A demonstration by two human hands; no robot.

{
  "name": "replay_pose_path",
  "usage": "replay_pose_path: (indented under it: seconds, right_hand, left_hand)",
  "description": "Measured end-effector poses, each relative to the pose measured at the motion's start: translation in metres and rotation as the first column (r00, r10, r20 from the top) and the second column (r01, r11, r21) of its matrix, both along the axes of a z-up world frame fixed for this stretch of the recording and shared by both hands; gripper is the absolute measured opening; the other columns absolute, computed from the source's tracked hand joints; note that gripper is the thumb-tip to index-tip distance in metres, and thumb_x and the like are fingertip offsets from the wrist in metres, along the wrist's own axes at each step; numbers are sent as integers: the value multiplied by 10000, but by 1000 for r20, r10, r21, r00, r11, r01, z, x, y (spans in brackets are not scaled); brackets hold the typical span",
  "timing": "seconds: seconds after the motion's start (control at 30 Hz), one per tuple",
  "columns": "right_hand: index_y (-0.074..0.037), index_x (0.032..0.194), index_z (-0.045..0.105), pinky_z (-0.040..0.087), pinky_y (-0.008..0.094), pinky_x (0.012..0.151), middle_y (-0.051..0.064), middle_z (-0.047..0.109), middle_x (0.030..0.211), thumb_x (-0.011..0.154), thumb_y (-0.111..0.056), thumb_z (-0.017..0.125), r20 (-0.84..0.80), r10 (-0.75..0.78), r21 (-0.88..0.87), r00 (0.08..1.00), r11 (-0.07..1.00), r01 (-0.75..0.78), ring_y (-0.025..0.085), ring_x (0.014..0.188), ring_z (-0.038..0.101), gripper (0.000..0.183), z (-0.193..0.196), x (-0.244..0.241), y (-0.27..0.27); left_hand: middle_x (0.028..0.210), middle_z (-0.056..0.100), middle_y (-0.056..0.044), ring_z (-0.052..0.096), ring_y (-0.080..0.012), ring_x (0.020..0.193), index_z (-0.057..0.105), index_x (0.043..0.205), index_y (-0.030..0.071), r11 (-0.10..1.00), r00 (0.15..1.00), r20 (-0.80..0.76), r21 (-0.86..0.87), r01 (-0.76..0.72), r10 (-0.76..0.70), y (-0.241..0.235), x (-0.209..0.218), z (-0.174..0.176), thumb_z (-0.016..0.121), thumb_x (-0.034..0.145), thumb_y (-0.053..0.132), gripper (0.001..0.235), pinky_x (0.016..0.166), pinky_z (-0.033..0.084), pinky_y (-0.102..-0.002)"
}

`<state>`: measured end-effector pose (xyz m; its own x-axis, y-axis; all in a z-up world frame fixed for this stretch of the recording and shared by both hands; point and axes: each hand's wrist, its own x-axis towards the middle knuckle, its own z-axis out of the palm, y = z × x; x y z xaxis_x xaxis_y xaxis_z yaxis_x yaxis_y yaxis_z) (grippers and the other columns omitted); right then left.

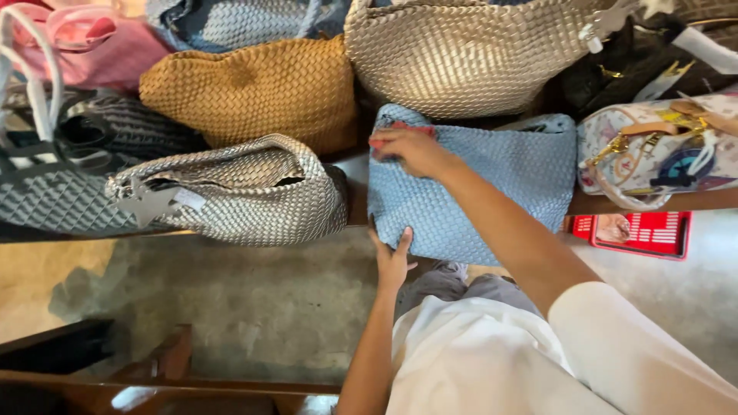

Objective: Wiping and cleaning various handbags on a table with a cloth and organizing them into a basket.

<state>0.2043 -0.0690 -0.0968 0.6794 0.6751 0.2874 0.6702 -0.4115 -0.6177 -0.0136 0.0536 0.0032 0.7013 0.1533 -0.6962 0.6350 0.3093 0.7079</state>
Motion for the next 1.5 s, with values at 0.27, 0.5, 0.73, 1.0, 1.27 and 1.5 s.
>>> replay_pose_path:
  seconds: [0.27, 0.5, 0.73, 1.0, 1.27, 1.5]
  right_hand:
    - [-151, 1304, 700, 391, 446, 1186, 70, 674, 1360, 680, 198, 520, -89, -245, -12, 965, 969, 245, 305, 1379, 543, 737, 30, -65, -132]
    - [-153, 1408, 615, 385, 484, 1168, 136, 560, 1469, 780, 135, 443, -71, -575, -55, 815, 818, 572, 363, 1391, 507, 712, 37, -161, -213]
    - [-27, 1375, 616, 371, 502, 1176, 232, 567, 1373, 801, 169, 484, 4, -730, 94, 683, 680, 727, 437, 1351, 515, 621, 44, -214, -173]
    - [74, 1486, 475, 335, 469, 1193, 292, 560, 1373, 874, 167, 455, 69, -404, 176, 912, 905, 387, 437, 1344, 517, 620, 61, -152, -66]
    - [-128, 1239, 685, 536, 469, 998, 145, 688, 1252, 788, 9, 610, 218, 33, -216, 975, 976, 16, 337, 1157, 672, 477, -6, -112, 60]
    - [-87, 1354, 596, 530, 465, 970, 210, 622, 1279, 824, 48, 537, 39, 18, -94, 999, 995, -14, 400, 1135, 642, 549, 51, -193, 3]
  left_hand:
    - [1673, -21, -262, 230, -647, 1413, -83, 1624, 305, 998, 997, 53, 36, 56, -58, 6, -8, -21, 731, 942, 360, 1064, 885, 414, -841]
    - [1687, -5, -240, 260, -650, 1401, -58, 1621, 313, 998, 998, 53, 56, 39, -42, 1, -10, -29, 718, 939, 354, 1034, 869, 458, -817]
    - [1686, -19, -233, 283, -663, 1377, -4, 1621, 344, 999, 993, 120, 35, 5, -9, 8, -6, -40, 752, 931, 334, 1023, 887, 477, -786]
    - [1651, 16, -332, 301, -676, 1366, -55, 1620, 262, 1000, 996, 84, 0, 29, -28, 4, -5, -8, 766, 905, 316, 1090, 945, 486, -749]
    - [1633, 161, -313, 439, -605, 1320, -92, 1614, 290, 986, 985, 41, 11, 166, -166, 18, -8, -81, 850, 864, 318, 1204, 834, 568, -699]
    - [1694, -20, -247, 49, -600, 1492, -90, 1658, 134, 904, 956, 9, -321, 282, -294, 61, -6, -170, 693, 899, 191, 1091, 1068, 261, -810]
